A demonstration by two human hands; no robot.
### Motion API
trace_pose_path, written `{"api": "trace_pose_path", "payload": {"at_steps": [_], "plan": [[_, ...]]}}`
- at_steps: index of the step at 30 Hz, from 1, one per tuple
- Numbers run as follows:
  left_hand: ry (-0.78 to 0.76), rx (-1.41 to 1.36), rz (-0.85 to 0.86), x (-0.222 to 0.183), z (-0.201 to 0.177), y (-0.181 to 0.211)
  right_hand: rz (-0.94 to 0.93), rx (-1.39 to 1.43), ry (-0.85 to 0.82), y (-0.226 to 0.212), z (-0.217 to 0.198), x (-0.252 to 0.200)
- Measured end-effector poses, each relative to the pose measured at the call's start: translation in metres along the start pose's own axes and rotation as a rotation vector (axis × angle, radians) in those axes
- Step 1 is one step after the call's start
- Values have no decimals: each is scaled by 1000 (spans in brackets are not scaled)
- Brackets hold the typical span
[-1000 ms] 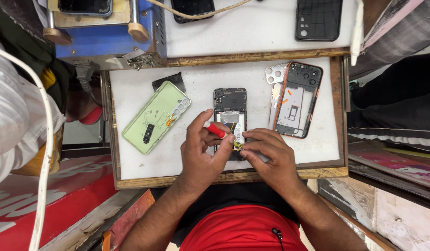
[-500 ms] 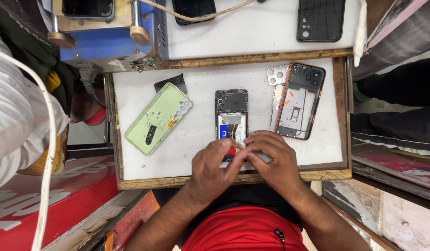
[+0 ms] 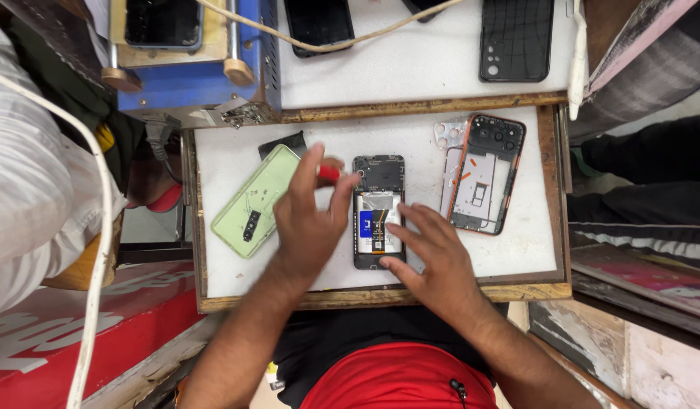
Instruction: The person works on disassembled smartphones at a repair bench. They handle a motherboard and battery, apply adhesive to the frame, and use a red-handled tool to pry and adjust internal components. The person also handles a phone case and a screen assembly, placing them on the work surface.
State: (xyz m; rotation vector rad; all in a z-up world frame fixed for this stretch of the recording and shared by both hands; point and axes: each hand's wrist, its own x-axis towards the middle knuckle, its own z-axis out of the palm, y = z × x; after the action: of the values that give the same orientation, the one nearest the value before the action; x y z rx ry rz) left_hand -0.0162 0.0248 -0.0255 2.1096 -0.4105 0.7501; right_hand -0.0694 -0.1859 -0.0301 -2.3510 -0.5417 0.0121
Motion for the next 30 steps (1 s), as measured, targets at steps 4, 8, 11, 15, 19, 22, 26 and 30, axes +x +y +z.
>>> {"api": "trace_pose_path", "payload": {"at_steps": [4, 8, 11, 15, 19, 22, 26, 30], "plan": [[-88, 65, 38, 19, 9, -21, -7, -38, -38, -4, 1, 0], [-91, 130, 97, 18, 18, -34, -15, -42, -37, 0, 2, -1], [-91, 132, 84, 15, 18, -37, -14, -47, -50, 1, 3, -1], [-112, 152, 84, 13, 22, -40, -16, -47, -59, 2, 6, 0], [-112, 156, 88, 11, 20, -42, -10, -35, -64, 3, 5, -1], [-116, 154, 93, 12, 22, -42, -7, -34, -65, 3, 4, -1], [-141, 131, 84, 16, 20, -38, -7, -34, -54, 2, 4, 0], [-221, 7, 130, 25, 16, -31, -9, -29, -47, 1, 4, 0]]}}
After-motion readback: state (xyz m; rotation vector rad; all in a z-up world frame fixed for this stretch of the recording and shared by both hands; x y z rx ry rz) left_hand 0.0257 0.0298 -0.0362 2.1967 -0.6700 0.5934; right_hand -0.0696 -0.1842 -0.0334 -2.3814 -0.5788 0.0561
